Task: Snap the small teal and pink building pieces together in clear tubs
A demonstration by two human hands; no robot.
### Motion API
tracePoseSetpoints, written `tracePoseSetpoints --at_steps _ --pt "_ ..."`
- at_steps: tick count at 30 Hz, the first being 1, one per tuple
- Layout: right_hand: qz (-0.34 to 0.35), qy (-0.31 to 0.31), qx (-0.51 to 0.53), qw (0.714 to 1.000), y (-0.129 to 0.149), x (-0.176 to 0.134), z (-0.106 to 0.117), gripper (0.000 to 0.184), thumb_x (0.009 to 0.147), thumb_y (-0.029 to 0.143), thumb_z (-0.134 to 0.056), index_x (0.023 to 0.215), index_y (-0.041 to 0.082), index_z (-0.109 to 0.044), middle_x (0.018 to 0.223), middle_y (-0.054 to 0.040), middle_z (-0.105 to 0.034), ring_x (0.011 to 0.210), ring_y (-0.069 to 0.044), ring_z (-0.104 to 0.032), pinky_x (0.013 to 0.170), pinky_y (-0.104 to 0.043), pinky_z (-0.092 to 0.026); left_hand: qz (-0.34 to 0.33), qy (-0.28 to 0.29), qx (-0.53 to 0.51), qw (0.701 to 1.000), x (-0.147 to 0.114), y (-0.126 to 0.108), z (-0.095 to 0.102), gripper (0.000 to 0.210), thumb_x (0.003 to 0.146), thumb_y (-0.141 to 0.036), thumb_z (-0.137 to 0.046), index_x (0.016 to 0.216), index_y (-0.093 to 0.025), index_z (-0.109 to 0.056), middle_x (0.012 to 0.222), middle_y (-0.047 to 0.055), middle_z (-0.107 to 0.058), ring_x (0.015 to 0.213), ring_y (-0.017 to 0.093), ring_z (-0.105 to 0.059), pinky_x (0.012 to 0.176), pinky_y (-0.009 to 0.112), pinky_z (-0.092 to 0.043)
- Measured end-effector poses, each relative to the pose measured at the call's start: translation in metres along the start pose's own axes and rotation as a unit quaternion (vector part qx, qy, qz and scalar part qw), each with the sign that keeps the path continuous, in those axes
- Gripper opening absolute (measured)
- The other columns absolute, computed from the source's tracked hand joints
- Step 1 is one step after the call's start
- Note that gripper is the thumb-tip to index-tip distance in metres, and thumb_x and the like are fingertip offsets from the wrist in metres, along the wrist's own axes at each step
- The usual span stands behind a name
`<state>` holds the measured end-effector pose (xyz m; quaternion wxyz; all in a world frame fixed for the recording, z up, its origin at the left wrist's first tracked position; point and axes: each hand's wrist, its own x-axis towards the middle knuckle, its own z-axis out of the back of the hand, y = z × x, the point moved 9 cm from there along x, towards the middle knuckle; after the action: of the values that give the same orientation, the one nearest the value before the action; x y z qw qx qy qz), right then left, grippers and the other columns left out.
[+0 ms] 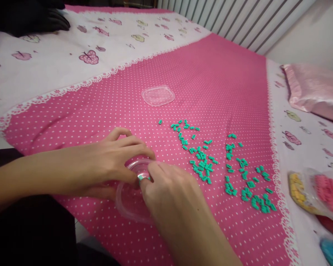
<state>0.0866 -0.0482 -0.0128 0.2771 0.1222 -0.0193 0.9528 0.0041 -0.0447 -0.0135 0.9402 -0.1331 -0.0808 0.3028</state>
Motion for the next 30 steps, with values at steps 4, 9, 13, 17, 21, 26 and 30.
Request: tracePoseSetpoints --at_steps 4,9,13,17,21,26,30 --pt "0.012 -0.001 -0.007 1.0 0.001 -0.0004 -0.0006 0.026 0.085 0.001 -0.059 0.074 0.024 -0.067 0.071 -0.0005 -0.061 0.063 -0.017 -0.047 0.061 -0.036 -0.025 0.001 0.004 0.002 1.0 0.0006 0.0002 -0.0011 0.014 0.093 -0.029 -0.07 0.107 -0.027 -0.071 0.136 0.009 -0.058 0.13 0.031 -0.05 0.105 0.052 -0.031" --pt "0.028 0.005 -0.007 1.0 0.0025 0.0017 -0.0014 0.027 0.086 0.002 -0.059 0.072 0.024 -0.067 0.071 -0.0006 -0.061 0.063 -0.018 -0.048 0.061 -0.037 -0.025 -0.003 -0.006 0.01 1.0 0.0002 0.0001 -0.0004 0.016 0.09 -0.029 -0.075 0.106 -0.027 -0.071 0.135 0.009 -0.06 0.128 0.031 -0.052 0.104 0.051 -0.032" --pt "0.042 0.007 -0.006 0.999 0.0035 0.0029 -0.0014 0.027 0.088 0.004 -0.059 0.072 0.024 -0.067 0.073 -0.0003 -0.063 0.064 -0.017 -0.049 0.062 -0.037 -0.025 0.0 -0.001 0.013 1.0 -0.0002 0.0008 -0.0016 0.018 0.09 -0.03 -0.075 0.107 -0.027 -0.07 0.135 0.009 -0.06 0.126 0.031 -0.053 0.104 0.051 -0.032" --pt "0.059 0.015 0.0 0.998 0.0049 0.0031 -0.0022 0.027 0.09 0.004 -0.058 0.075 0.024 -0.069 0.073 -0.0004 -0.063 0.064 -0.017 -0.049 0.066 -0.037 -0.028 0.001 -0.005 0.011 1.0 -0.0002 0.0007 -0.0011 0.014 0.092 -0.03 -0.073 0.106 -0.028 -0.07 0.134 0.008 -0.061 0.126 0.03 -0.052 0.105 0.051 -0.032" --pt "0.061 0.028 0.011 0.998 0.0045 0.0036 -0.0036 0.026 0.092 0.007 -0.059 0.076 0.025 -0.069 0.077 -0.0002 -0.064 0.067 -0.018 -0.05 0.069 -0.037 -0.03 -0.001 -0.006 0.008 1.0 -0.0002 0.0005 -0.0005 0.014 0.091 -0.03 -0.074 0.104 -0.027 -0.071 0.134 0.008 -0.061 0.126 0.029 -0.053 0.104 0.05 -0.03" --pt "0.054 0.018 0.022 0.998 0.0004 0.005 -0.0004 0.029 0.092 0.004 -0.057 0.072 0.024 -0.067 0.075 -0.0002 -0.062 0.064 -0.018 -0.045 0.068 -0.037 -0.028 -0.002 -0.002 0.003 1.0 -0.0011 0.0008 -0.0002 0.014 0.092 -0.033 -0.073 0.105 -0.027 -0.071 0.133 0.008 -0.061 0.124 0.029 -0.053 0.103 0.05 -0.031" --pt "0.05 0.0 0.016 0.999 -0.0047 0.0052 0.0031 0.027 0.091 0.006 -0.06 0.075 0.025 -0.07 0.071 0.0006 -0.059 0.064 -0.018 -0.044 0.067 -0.036 -0.027 -0.005 -0.007 0.006 1.0 -0.0018 0.0004 0.0007 0.015 0.09 -0.03 -0.074 0.104 -0.027 -0.072 0.135 0.008 -0.059 0.127 0.03 -0.052 0.104 0.05 -0.031"
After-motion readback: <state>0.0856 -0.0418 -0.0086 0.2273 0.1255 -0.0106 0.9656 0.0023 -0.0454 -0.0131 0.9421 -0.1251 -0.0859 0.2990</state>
